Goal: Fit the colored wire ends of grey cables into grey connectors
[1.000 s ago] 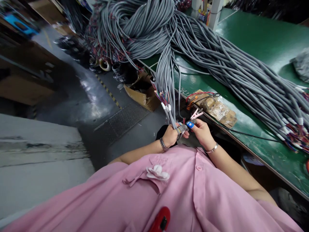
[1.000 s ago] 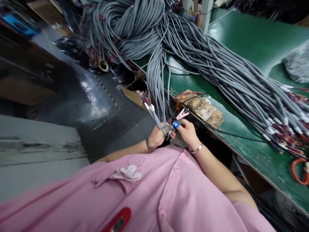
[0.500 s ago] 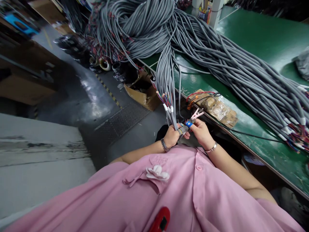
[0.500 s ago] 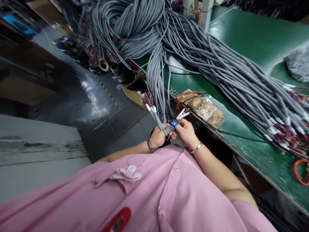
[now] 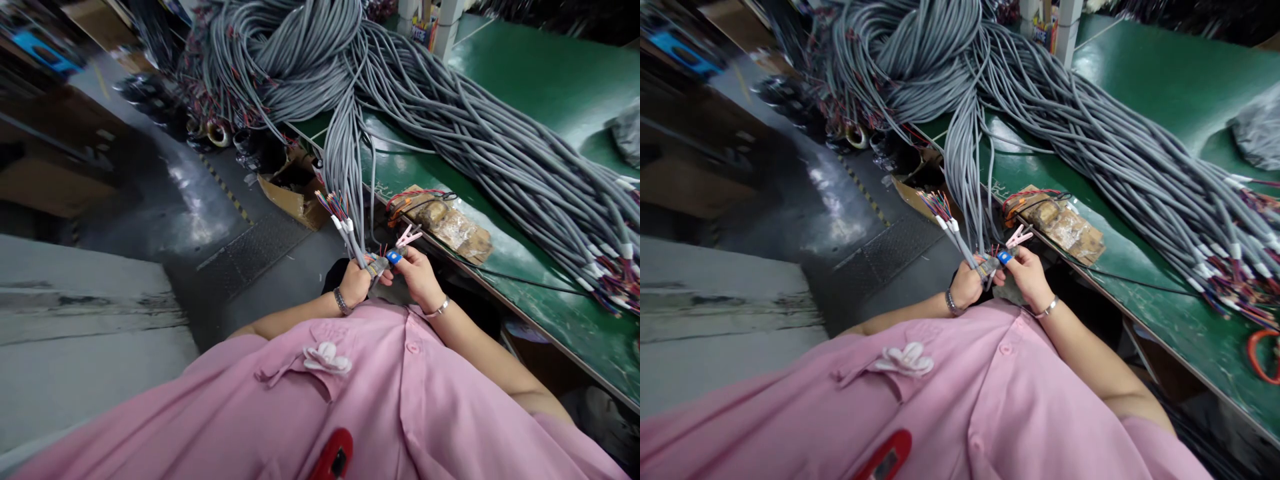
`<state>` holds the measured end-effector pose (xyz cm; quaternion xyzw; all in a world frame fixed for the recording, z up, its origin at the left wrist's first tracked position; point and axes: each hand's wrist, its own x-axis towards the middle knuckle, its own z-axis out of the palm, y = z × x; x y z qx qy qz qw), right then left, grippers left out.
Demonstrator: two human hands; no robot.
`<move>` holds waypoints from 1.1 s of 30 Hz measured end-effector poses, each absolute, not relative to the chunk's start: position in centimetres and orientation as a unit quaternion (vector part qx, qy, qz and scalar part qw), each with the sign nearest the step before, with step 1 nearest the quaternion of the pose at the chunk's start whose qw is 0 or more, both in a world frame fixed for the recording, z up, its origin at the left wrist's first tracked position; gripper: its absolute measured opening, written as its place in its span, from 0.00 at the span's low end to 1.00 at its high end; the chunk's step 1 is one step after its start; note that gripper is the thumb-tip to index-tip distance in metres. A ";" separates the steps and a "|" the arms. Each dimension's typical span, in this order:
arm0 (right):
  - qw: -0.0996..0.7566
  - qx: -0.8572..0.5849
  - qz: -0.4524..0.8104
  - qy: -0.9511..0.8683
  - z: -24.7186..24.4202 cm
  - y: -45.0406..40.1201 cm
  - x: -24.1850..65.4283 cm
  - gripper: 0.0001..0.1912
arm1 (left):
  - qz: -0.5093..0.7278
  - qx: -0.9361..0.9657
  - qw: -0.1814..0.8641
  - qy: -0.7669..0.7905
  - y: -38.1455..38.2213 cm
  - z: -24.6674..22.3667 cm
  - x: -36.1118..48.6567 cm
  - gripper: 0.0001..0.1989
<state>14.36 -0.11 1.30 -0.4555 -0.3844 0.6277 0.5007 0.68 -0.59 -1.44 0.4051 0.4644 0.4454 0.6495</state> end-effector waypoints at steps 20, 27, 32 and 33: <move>0.499 -0.459 0.603 -0.421 0.1 -0.4 15.6 0.14 | 0.436 0.399 0.654 0.473 -0.5 -1.3 0.6 0.23; 0.498 -0.462 0.598 -0.425 -1.1 -0.4 16.3 0.12 | 0.458 0.376 0.654 0.471 -0.4 -1.1 0.8 0.22; 0.482 -0.463 0.619 -0.413 -1.4 -0.5 16.9 0.14 | 0.452 0.377 0.655 0.474 -0.3 -1.1 0.6 0.21; 0.481 -0.459 0.626 -0.408 -1.3 -0.5 17.0 0.15 | 0.450 0.381 0.654 0.474 -0.3 -1.1 0.5 0.21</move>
